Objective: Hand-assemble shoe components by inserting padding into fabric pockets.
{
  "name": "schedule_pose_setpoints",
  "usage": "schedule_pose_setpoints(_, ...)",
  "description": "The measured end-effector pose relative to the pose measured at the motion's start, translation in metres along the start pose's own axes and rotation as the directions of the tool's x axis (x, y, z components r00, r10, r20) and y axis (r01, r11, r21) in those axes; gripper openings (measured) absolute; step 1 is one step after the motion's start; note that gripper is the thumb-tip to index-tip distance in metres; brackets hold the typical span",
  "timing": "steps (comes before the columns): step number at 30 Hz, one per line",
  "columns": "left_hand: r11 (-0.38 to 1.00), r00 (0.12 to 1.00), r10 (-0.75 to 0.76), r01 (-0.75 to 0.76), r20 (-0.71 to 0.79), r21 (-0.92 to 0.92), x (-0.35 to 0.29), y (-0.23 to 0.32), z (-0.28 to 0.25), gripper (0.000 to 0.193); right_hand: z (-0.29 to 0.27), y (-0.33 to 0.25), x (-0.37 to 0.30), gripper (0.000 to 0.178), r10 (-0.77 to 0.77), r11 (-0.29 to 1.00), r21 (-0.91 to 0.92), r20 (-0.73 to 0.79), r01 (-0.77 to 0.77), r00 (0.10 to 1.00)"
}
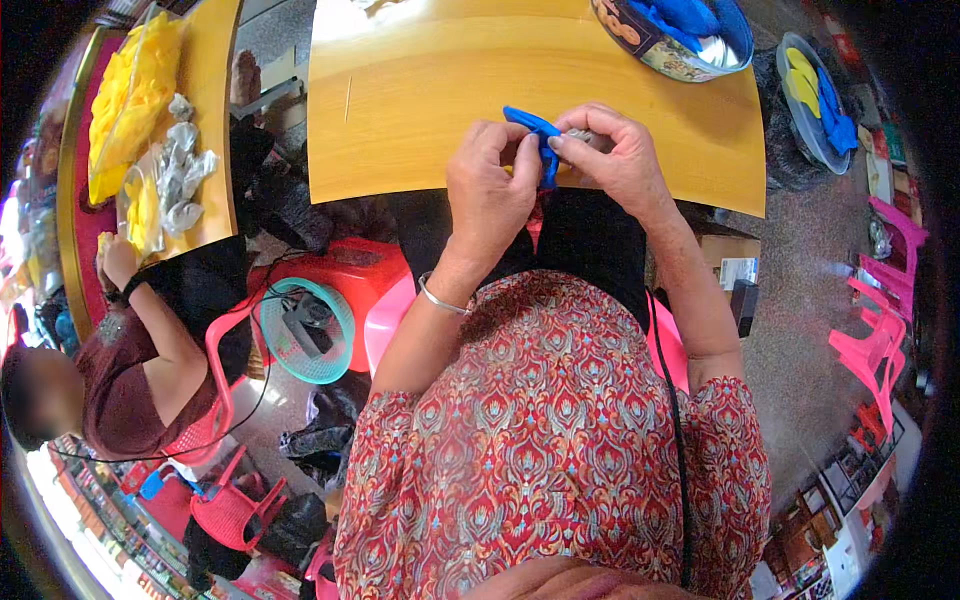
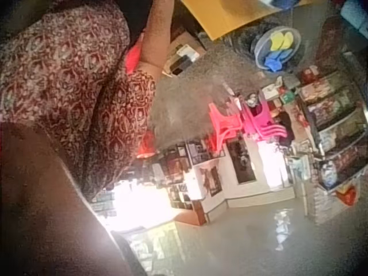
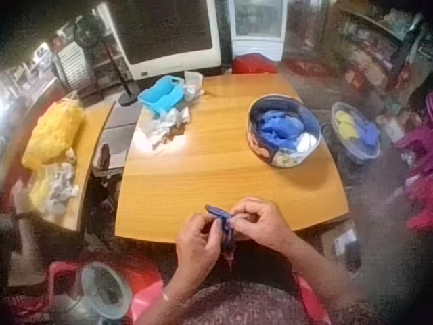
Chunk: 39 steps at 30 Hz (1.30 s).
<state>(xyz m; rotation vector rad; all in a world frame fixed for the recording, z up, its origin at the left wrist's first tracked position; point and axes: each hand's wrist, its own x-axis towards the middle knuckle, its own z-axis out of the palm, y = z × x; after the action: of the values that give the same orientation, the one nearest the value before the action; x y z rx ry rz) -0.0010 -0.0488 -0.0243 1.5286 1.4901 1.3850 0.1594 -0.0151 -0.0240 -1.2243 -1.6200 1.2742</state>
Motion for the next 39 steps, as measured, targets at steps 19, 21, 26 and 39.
schedule_pose_setpoints(19, 0.993, 1.000, -0.022, 0.024, -0.017, 0.117, 0.000, 0.003, 0.012, 0.007, -0.012, -0.014, -0.015, 0.038, 0.088, 0.669, 0.725, 0.142, -0.164, 0.986)
schedule_pose_setpoints(21, 0.995, 1.000, -0.023, 0.025, -0.019, 0.101, -0.001, 0.004, 0.012, 0.007, -0.010, -0.014, -0.018, 0.038, 0.076, 0.605, 0.773, 0.181, -0.189, 0.981)
schedule_pose_setpoints(26, 0.952, 0.957, -0.272, 0.283, 0.104, -0.119, -0.002, 0.000, 0.012, 0.011, -0.008, -0.009, -0.026, 0.033, 0.083, 0.814, 0.561, 0.142, -0.149, 0.986)
schedule_pose_setpoints(39, 0.794, 0.902, -0.417, 0.423, 0.116, -0.437, -0.011, 0.004, 0.013, 0.009, -0.007, -0.003, -0.029, 0.030, 0.058, 0.908, 0.411, 0.071, -0.082, 0.996)
